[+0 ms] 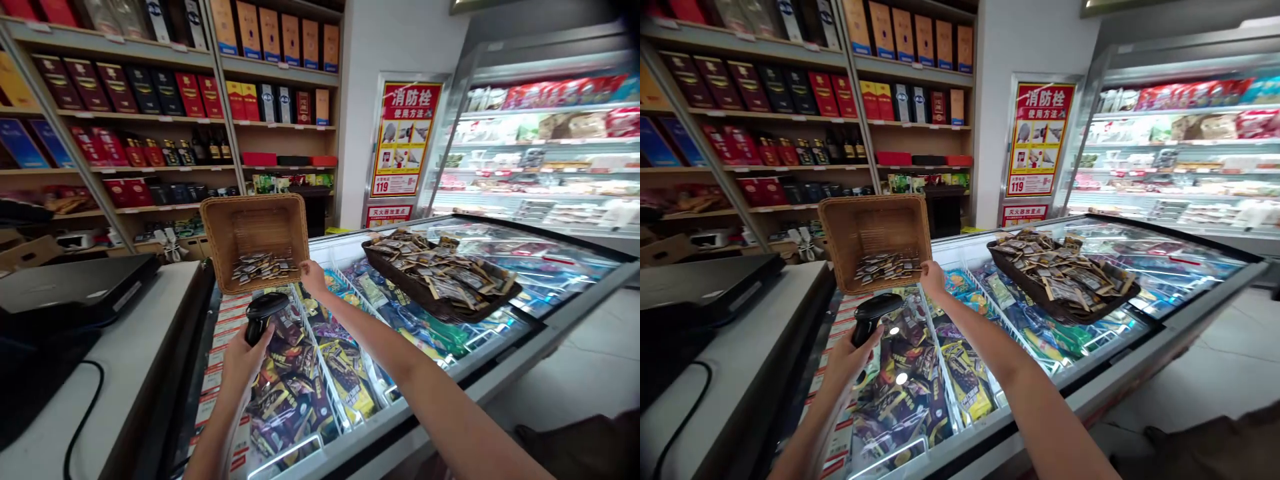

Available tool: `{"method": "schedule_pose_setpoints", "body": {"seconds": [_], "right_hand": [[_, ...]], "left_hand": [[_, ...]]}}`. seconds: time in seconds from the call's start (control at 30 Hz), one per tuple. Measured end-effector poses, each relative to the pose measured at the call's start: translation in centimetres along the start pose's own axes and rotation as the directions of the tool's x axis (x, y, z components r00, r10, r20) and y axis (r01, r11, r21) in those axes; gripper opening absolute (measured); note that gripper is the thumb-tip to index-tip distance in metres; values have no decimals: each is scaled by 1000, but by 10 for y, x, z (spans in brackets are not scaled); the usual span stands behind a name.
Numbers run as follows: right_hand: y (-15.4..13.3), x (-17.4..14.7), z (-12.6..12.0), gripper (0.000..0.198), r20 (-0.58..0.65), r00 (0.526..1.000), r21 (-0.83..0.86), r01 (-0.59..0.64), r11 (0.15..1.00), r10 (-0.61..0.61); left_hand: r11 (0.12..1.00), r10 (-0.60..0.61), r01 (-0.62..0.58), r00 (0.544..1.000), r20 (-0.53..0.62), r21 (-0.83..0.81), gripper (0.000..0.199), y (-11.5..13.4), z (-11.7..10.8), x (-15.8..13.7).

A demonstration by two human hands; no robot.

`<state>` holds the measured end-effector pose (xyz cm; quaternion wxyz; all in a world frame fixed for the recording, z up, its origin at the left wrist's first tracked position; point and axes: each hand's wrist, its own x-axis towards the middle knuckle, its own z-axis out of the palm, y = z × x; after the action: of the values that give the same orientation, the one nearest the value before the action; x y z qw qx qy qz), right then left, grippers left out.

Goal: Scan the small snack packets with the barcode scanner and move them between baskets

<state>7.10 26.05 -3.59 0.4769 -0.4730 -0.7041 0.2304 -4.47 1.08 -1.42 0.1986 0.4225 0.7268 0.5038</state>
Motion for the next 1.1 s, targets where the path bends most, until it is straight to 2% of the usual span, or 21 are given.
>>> {"method": "schedule_pose_setpoints", "body": {"seconds": [0.13,0.27,0.33,0.43,0.57,0.7,0.83,0.97,1.1], "right_hand": [[-28,10,48,28,160,976,-21,156,988,-150],[-56,27,88,27,171,971,-89,186,978,-169],[-66,38,104,27,125,982,-97,152,984,-139],[-73,57,125,30,94,995,-77,21,997,-13],[-72,78,143,30,227,965,-97,-108,989,127],[-68,86,147,26,253,954,-113,-136,984,161],[-65,88,136,31,302,940,-171,-109,979,157],[-61,87,122,39,376,920,-159,-59,986,115],[-61,80,109,43,368,930,-101,29,995,10]], "left_hand": [[994,-81,90,986,-145,59,48,1,-7,2],[988,-102,128,958,-266,82,47,3,-14,1],[991,-91,116,955,-282,72,45,3,-16,0],[990,-116,134,951,-287,44,41,3,-15,-3],[986,-157,167,953,-260,15,38,4,-11,-7],[983,-169,180,959,-227,28,38,1,-8,-8],[985,-153,168,963,-221,49,38,-1,-8,-7],[983,-154,172,964,-214,63,38,1,-8,-8],[983,-144,165,966,-216,83,37,5,-8,-9]]}}
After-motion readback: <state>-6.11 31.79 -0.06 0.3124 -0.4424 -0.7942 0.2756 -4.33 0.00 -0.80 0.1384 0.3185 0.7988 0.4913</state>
